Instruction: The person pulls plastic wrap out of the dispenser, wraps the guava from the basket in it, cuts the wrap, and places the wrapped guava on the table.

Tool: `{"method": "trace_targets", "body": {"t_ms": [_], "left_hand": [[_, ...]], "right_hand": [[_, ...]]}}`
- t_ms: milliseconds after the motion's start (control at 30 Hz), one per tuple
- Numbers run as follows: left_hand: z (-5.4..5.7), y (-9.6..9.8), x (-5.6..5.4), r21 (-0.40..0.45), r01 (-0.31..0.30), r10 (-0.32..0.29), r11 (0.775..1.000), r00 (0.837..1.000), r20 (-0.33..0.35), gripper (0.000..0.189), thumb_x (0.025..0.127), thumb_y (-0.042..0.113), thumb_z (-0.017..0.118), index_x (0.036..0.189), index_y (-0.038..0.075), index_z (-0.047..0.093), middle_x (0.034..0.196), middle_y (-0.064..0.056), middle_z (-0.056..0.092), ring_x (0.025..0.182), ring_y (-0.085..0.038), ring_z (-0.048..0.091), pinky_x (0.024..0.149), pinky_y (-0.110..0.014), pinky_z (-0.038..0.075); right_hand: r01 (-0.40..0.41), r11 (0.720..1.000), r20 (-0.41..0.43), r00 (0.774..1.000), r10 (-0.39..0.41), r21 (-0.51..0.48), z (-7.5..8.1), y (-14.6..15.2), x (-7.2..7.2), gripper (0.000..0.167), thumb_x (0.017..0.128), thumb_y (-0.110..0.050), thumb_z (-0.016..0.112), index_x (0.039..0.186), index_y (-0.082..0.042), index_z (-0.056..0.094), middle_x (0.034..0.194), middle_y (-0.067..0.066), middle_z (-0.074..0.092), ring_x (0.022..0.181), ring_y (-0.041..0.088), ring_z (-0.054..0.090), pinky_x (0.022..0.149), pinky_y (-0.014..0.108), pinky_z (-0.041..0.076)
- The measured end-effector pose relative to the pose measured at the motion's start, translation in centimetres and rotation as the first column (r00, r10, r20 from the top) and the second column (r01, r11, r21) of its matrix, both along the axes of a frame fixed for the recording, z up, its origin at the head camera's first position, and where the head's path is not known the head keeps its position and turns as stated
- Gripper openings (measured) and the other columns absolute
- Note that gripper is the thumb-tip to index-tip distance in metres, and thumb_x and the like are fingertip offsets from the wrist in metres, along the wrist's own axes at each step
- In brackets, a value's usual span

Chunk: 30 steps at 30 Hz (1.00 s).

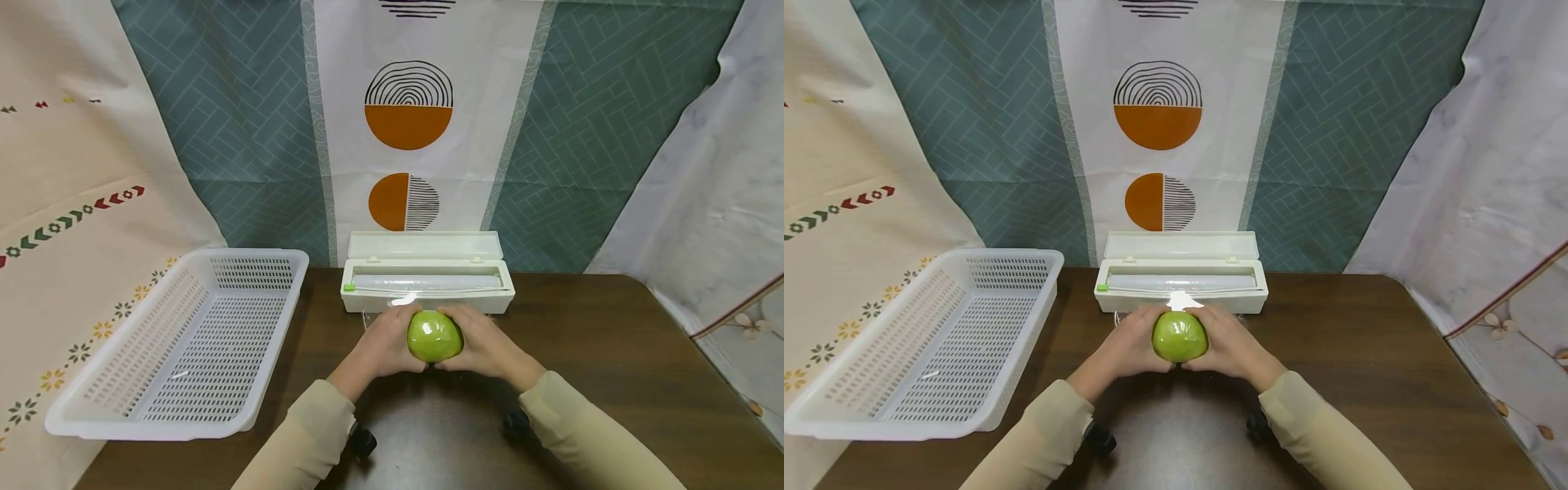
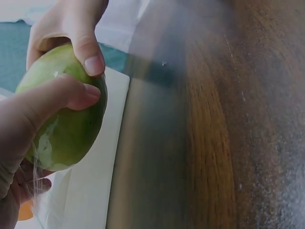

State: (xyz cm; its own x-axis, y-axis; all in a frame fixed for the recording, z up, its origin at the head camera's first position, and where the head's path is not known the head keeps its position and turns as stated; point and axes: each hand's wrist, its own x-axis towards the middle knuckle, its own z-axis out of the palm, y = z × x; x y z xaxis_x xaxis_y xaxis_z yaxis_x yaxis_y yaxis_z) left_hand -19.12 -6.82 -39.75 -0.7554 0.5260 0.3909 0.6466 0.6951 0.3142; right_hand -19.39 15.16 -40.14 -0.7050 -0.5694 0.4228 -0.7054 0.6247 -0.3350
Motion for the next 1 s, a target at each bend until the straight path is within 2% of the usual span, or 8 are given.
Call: {"method": "trace_targets", "body": {"t_ms": [233, 500, 700, 867, 1000], "left_hand": [[-0.2, -0.2, 1.0, 0.002, 0.012, -0.012, 1.000, 0.995, 0.103, 0.082, 0.057, 0.041, 0.084, 0.125, 0.008, 0.052, 0.111, -0.003, 0.060, 0.095, -0.014, 0.057, 0.079, -0.030, 0.051], [0.1, -0.4, 1.3, 0.012, 0.001, -0.002, 1.000, 0.993, 0.116, 0.084, 0.058, 0.043, 0.084, 0.126, 0.008, 0.051, 0.111, -0.003, 0.061, 0.094, -0.014, 0.058, 0.078, -0.031, 0.051], [0.1, -0.4, 0.9, 0.005, 0.000, 0.000, 1.000, 0.989, 0.150, 0.084, 0.056, 0.045, 0.084, 0.124, 0.008, 0.053, 0.111, -0.002, 0.062, 0.094, -0.014, 0.059, 0.078, -0.030, 0.051], [0.2, -0.2, 0.4, 0.011, -0.015, 0.013, 1.000, 0.979, 0.204, 0.080, 0.054, 0.045, 0.085, 0.119, 0.009, 0.056, 0.102, 0.000, 0.063, 0.087, -0.013, 0.058, 0.072, -0.028, 0.049], [0.0, -0.1, 0.2, 0.003, -0.026, 0.024, 1.000, 0.970, 0.242, 0.078, 0.053, 0.045, 0.085, 0.117, 0.009, 0.057, 0.100, 0.001, 0.063, 0.083, -0.011, 0.056, 0.070, -0.026, 0.048]], "right_hand": [[0.029, 1.000, 0.071, 0.997, -0.029, 0.000, -0.1, 0.2, 1.3, 0.086, 0.057, -0.044, 0.088, 0.128, -0.011, 0.052, 0.114, -0.002, 0.059, 0.096, 0.011, 0.056, 0.079, 0.034, 0.051], [0.014, 1.000, 0.108, 0.994, -0.011, -0.028, 0.0, 0.2, 1.7, 0.087, 0.059, -0.042, 0.088, 0.131, -0.009, 0.051, 0.117, -0.002, 0.058, 0.099, 0.011, 0.056, 0.083, 0.034, 0.051], [0.024, 1.000, 0.152, 0.988, -0.021, -0.015, 0.0, 0.2, 1.6, 0.094, 0.062, -0.042, 0.086, 0.139, -0.010, 0.045, 0.124, 0.004, 0.057, 0.104, 0.015, 0.056, 0.085, 0.038, 0.050], [0.038, 0.999, 0.230, 0.972, -0.040, 0.012, -0.1, -0.1, 1.4, 0.101, 0.064, -0.045, 0.084, 0.144, -0.009, 0.035, 0.133, 0.009, 0.050, 0.112, 0.022, 0.053, 0.089, 0.044, 0.047], [0.055, 0.998, 0.255, 0.965, -0.064, 0.041, -0.6, -0.4, 1.2, 0.100, 0.061, -0.055, 0.083, 0.139, -0.008, 0.041, 0.127, 0.004, 0.052, 0.110, 0.020, 0.052, 0.090, 0.044, 0.045]]}}
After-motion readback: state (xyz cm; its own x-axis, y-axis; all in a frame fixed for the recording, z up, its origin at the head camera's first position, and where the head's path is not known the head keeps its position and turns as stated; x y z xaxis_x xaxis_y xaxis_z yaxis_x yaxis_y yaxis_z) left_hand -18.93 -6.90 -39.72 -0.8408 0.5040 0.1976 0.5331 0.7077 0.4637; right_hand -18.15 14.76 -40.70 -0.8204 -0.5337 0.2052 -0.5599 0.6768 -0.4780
